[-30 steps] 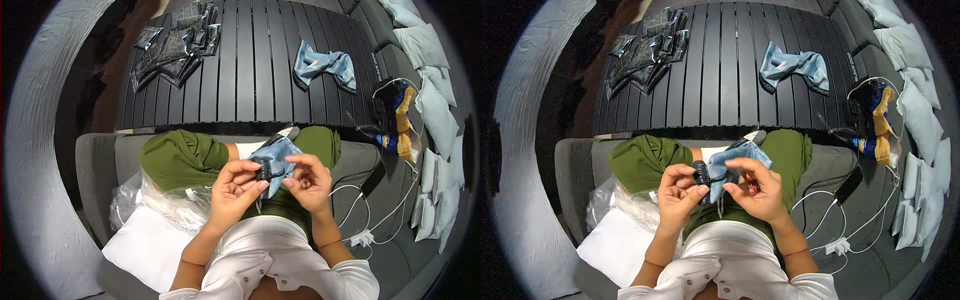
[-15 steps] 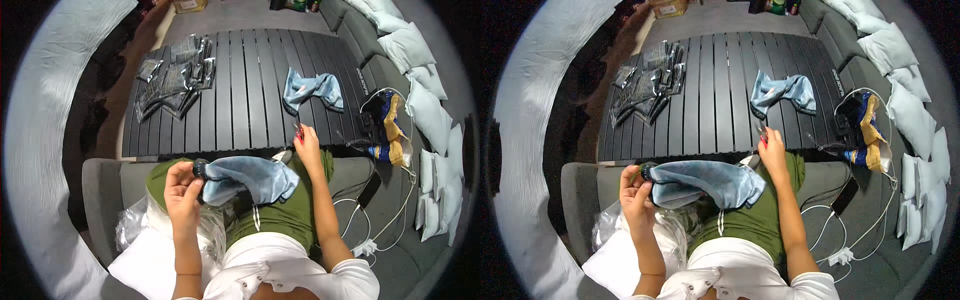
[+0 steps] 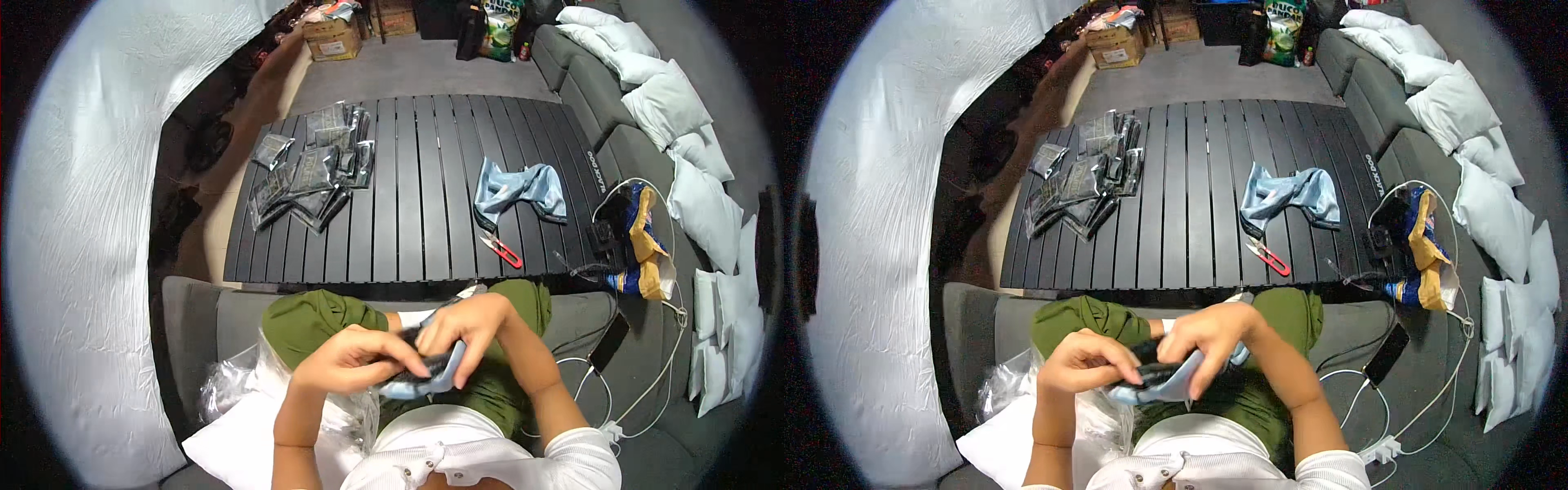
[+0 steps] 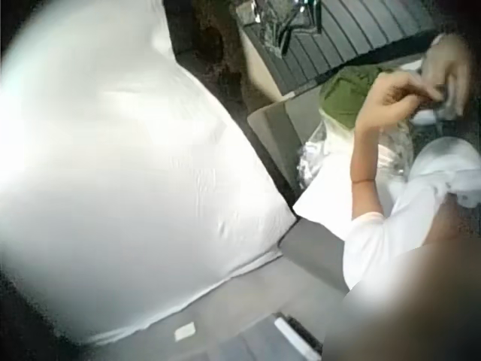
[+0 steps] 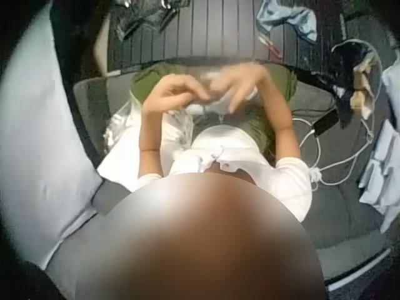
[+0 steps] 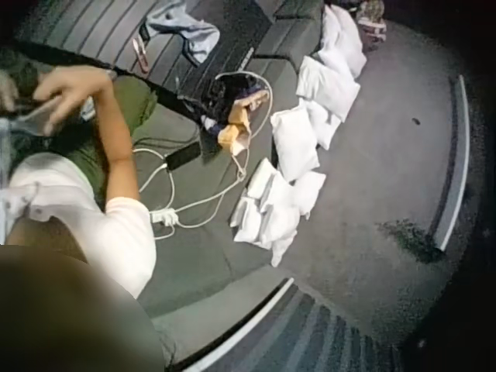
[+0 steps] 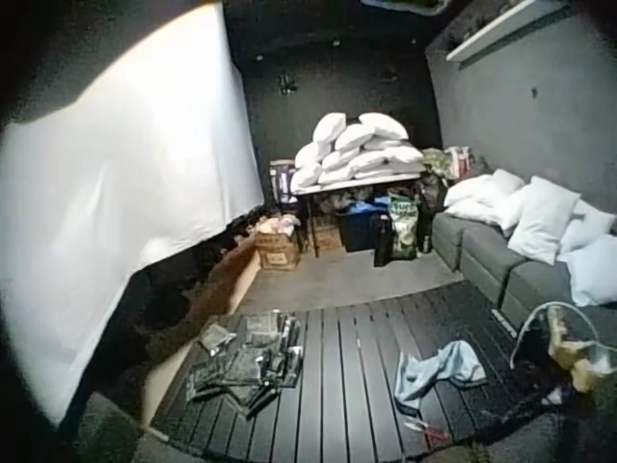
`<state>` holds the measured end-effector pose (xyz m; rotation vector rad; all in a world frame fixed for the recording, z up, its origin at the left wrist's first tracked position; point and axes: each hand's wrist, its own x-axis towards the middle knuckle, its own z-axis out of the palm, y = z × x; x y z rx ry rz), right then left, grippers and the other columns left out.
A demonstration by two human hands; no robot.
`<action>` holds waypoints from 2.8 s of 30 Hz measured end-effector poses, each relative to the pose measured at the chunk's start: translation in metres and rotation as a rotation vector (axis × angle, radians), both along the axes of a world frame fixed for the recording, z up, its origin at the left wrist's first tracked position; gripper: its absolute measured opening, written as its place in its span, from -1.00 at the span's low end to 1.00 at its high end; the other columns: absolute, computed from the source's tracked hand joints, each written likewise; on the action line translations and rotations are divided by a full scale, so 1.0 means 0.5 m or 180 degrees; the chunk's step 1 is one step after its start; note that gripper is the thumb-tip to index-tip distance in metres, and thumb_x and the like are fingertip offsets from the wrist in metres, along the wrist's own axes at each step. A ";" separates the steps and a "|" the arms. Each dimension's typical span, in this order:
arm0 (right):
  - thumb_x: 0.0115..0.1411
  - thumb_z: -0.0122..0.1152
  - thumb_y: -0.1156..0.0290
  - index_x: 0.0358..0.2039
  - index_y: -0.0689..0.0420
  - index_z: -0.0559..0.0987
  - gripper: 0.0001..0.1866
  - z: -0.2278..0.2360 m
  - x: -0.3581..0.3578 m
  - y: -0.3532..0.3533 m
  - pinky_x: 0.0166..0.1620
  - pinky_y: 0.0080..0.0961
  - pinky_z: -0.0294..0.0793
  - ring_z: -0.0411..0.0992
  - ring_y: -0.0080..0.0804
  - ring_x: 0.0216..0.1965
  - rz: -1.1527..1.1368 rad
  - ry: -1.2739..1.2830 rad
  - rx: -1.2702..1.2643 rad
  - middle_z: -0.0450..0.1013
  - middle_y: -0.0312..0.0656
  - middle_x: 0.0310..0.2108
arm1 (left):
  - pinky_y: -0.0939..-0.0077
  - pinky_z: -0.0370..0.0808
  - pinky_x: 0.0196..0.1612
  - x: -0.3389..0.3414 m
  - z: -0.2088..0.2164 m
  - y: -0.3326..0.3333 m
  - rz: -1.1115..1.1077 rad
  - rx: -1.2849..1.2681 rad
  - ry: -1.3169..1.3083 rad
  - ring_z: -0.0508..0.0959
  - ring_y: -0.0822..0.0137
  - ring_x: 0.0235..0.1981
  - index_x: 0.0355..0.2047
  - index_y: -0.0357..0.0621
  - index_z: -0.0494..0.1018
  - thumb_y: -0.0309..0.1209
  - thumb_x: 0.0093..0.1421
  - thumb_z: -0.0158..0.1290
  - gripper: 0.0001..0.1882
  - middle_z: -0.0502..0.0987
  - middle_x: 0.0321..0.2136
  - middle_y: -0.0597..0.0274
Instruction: Packing fabric items into plastic sleeves and trimming loose threads from a fabric product using scissors.
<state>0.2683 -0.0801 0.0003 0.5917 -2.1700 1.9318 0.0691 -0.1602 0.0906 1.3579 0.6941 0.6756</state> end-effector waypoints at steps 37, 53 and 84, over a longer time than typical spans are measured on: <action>-0.17 0.39 0.34 -0.58 0.24 0.43 -0.69 0.539 0.141 0.145 -0.59 -0.79 0.16 0.25 -0.81 -0.58 -0.2713 -0.1137 0.1127 0.37 -0.41 -0.61 | 0.72 0.08 -0.63 -0.035 0.349 0.259 -0.0065 0.1871 0.1094 0.19 0.66 -0.68 -0.59 -0.24 0.48 -0.35 0.05 0.10 -0.80 0.26 -0.73 0.55; 0.12 0.06 0.34 -0.58 0.25 0.44 -0.75 0.255 0.082 0.018 -0.56 -0.75 0.04 0.10 -0.76 -0.62 -0.2198 -0.0821 -0.0887 0.23 -0.47 -0.67 | 0.44 0.34 -0.07 0.021 0.028 0.187 -0.1230 0.0438 -0.0044 0.41 0.37 -0.26 0.09 -0.32 0.09 -0.16 0.09 0.04 -0.32 0.39 -0.13 0.09; -0.04 0.25 0.50 -0.56 0.33 0.52 -0.86 0.122 0.122 0.088 -0.66 -0.72 0.09 0.19 -0.74 -0.72 -0.0907 -0.1419 -0.0963 0.33 -0.37 -0.75 | 0.23 0.11 0.11 -0.048 -0.056 0.218 -0.1854 0.0996 -0.0001 0.25 0.13 0.06 -0.05 -0.38 0.30 0.08 0.01 0.00 -0.26 0.25 0.01 -0.07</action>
